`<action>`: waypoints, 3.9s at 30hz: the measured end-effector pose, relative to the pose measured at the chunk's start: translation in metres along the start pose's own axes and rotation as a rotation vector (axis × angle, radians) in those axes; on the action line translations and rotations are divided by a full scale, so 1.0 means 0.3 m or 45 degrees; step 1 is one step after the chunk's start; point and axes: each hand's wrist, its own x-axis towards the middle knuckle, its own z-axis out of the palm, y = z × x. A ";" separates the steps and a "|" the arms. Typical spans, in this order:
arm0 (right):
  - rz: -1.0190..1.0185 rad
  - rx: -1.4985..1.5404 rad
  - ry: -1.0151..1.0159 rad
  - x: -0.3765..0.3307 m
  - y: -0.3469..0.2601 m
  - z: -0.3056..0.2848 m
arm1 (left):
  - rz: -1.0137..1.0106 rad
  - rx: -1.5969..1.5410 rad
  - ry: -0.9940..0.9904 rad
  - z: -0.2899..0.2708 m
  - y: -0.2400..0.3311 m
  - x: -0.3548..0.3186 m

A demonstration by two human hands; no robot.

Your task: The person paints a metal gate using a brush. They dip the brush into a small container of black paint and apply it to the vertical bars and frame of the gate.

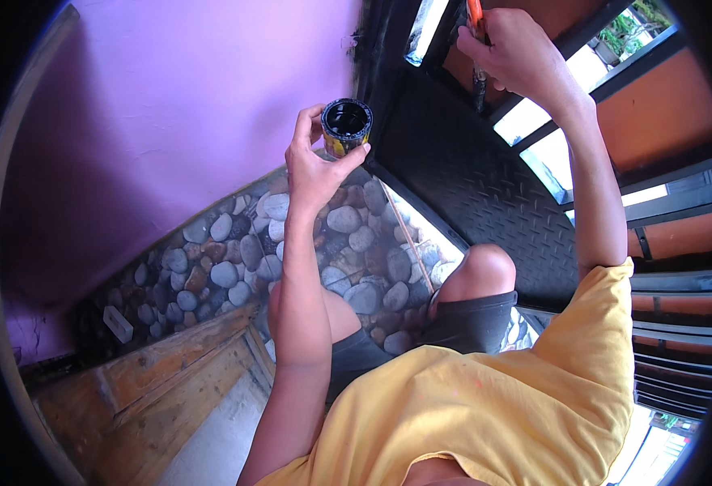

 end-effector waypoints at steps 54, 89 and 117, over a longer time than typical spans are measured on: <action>-0.091 -0.212 -0.053 0.006 0.055 0.010 | -0.028 0.038 -0.046 0.024 -0.010 0.002; -0.375 -0.324 -0.005 0.030 -0.089 -0.102 | -0.012 0.021 -0.032 0.013 0.010 -0.007; -0.190 -0.378 0.682 -0.077 -0.116 -0.395 | -0.036 -0.054 -0.056 0.020 -0.002 -0.004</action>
